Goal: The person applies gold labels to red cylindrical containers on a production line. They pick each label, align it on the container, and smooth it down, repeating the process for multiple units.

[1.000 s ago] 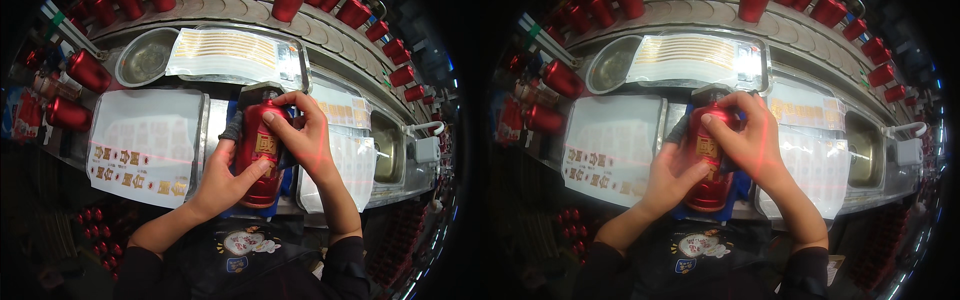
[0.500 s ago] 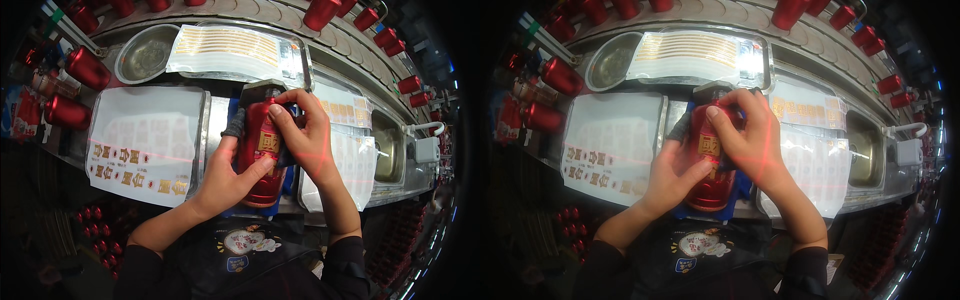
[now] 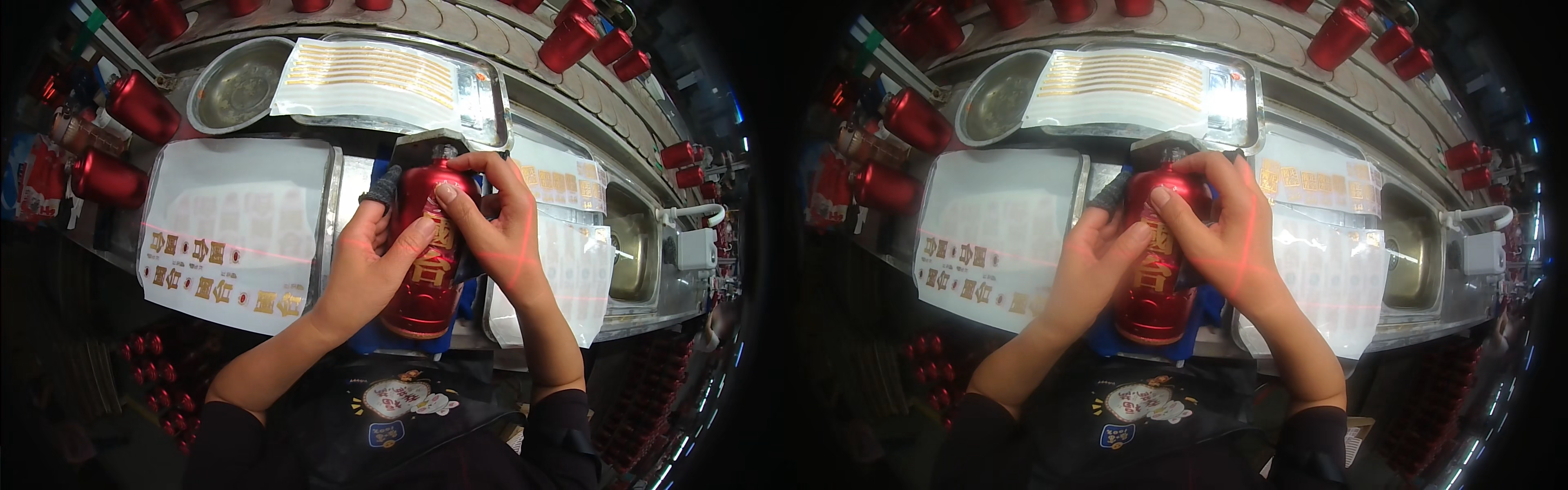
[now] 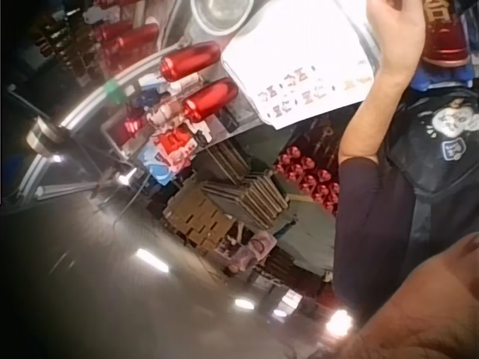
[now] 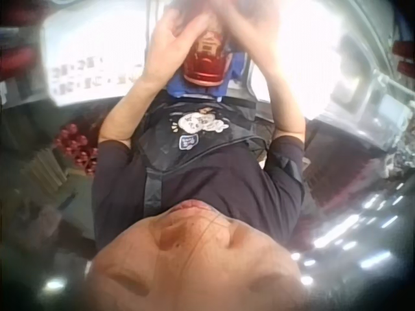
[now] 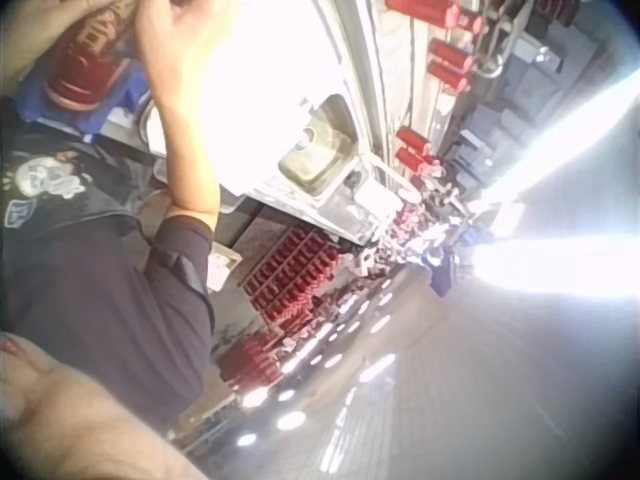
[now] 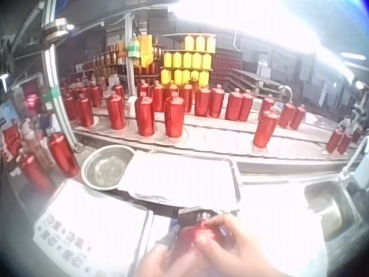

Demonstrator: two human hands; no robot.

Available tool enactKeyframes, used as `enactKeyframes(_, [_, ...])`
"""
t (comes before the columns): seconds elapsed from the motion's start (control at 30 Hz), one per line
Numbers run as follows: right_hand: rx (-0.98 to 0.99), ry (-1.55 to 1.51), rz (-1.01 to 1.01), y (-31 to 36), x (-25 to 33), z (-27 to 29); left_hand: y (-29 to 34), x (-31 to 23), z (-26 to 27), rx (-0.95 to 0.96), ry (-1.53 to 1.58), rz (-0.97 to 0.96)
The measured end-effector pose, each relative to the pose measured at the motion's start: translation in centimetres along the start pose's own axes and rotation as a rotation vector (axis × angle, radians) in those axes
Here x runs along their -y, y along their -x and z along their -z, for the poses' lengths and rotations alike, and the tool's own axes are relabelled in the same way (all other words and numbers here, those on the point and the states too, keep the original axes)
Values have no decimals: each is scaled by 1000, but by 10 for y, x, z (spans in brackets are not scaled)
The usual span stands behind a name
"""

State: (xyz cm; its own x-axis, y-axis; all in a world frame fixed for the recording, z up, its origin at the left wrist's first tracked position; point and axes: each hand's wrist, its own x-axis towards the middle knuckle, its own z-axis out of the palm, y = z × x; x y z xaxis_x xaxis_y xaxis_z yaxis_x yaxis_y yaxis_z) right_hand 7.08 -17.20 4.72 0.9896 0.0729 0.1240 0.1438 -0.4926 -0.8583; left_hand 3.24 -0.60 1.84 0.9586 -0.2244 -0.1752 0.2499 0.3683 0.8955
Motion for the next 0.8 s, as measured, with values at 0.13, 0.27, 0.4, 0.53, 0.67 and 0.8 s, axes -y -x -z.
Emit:
enactKeyframes(0.13, [33, -117, -105, 2, -7, 7, 1, 2, -1, -4, -6, -19])
enactKeyframes(0.27, [17, -255, -176, 24, -2, 6, -1, -8, 1, -30, 14, 38])
enactKeyframes(0.4, [-1, -197, -200, 34, 1, 1, -4, -5, 0, -18, -8, 67])
enactKeyframes(0.53, [-6, -175, -180, 31, -5, 0, -5, -6, -2, -42, -19, 37])
enactKeyframes(0.67, [-11, -314, -249, 21, -2, 2, -14, -27, -3, -63, 56, 166])
enactKeyframes(0.8, [-35, -306, -198, 15, -5, -5, -25, -25, -1, -31, 89, 137])
